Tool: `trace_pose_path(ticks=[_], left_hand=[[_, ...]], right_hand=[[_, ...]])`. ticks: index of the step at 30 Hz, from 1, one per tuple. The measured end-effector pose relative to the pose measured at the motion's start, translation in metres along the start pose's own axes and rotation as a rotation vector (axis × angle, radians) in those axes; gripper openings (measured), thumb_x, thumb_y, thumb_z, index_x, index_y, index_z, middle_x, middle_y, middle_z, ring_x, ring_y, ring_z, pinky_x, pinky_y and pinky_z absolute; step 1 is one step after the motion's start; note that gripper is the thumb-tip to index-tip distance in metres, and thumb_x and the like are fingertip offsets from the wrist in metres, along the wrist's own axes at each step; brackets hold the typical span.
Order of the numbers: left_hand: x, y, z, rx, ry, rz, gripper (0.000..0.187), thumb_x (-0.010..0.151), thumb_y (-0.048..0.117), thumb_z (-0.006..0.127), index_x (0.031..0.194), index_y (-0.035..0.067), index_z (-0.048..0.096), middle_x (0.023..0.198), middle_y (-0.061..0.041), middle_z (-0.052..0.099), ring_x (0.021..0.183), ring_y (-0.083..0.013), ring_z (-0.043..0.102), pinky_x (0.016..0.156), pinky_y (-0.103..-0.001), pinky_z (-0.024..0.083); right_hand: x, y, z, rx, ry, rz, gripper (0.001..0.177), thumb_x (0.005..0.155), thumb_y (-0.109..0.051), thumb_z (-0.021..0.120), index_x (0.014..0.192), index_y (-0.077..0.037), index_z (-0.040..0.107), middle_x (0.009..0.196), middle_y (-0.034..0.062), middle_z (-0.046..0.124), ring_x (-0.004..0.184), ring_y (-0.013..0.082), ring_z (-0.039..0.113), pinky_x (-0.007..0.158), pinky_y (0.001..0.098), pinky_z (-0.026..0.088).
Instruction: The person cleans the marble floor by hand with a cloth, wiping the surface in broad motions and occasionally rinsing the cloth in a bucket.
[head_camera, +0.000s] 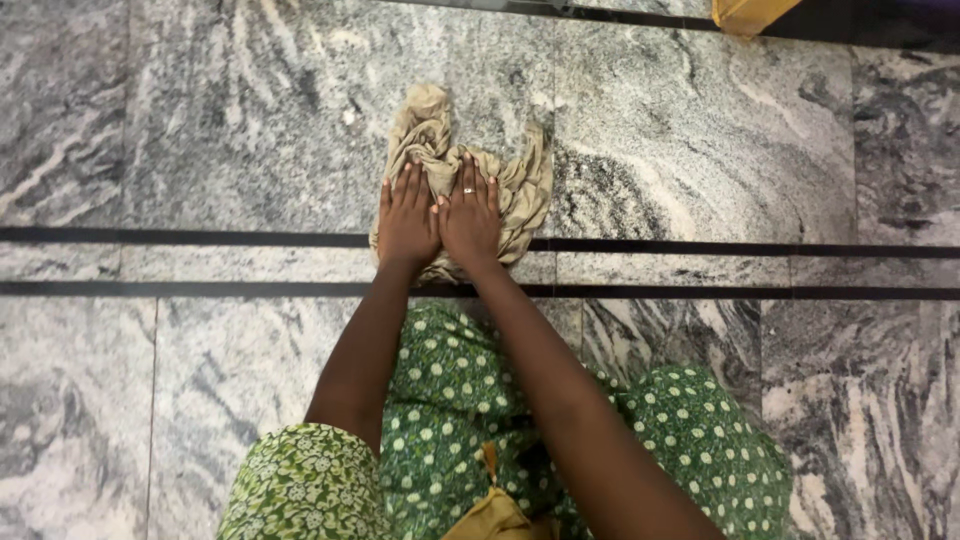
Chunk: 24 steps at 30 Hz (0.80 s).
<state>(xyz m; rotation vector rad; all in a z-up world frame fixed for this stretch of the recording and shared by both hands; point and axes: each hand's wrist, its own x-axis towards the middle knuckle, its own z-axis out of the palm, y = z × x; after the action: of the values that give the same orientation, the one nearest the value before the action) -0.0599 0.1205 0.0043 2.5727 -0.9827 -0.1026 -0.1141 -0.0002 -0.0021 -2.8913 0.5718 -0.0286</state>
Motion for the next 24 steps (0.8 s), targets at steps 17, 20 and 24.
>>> trace_pose_path(ticks=[17, 20, 24], left_hand=[[-0.042, -0.003, -0.013, -0.039, 0.05, -0.398, 0.062, 0.106, 0.037, 0.026, 0.162, 0.01, 0.027, 0.168, -0.007, 0.03, 0.155, -0.0247, 0.025, 0.127, -0.054, 0.002], [-0.041, -0.001, -0.014, -0.019, 0.015, -0.431, 0.064, 0.103, 0.034, 0.028, 0.163, 0.012, 0.026, 0.168, -0.004, 0.029, 0.154, -0.0214, 0.024, 0.127, -0.056, 0.001], [-0.038, -0.001, -0.018, -0.004, 0.015, -0.432, 0.061, 0.104, 0.032, 0.03, 0.163, 0.012, 0.027, 0.168, -0.004, 0.029, 0.156, -0.019, 0.023, 0.126, -0.059, 0.0]], right_hand=[[-0.007, -0.047, -0.014, -0.062, -0.249, 0.265, 0.121, 0.086, -0.089, 0.038, 0.164, -0.003, 0.005, 0.172, 0.0163, -0.004, 0.158, 0.0336, -0.001, 0.118, 0.0685, 0.006], [-0.011, -0.05, -0.012, -0.037, -0.162, 0.302, 0.12, 0.086, -0.088, 0.042, 0.165, -0.003, 0.009, 0.173, 0.0147, 0.0, 0.159, 0.0313, 0.003, 0.122, 0.0673, 0.008], [-0.009, -0.051, -0.011, -0.089, -0.107, 0.272, 0.118, 0.089, -0.084, 0.045, 0.164, 0.0, 0.011, 0.173, 0.0167, 0.002, 0.159, 0.032, 0.003, 0.118, 0.0718, 0.011]])
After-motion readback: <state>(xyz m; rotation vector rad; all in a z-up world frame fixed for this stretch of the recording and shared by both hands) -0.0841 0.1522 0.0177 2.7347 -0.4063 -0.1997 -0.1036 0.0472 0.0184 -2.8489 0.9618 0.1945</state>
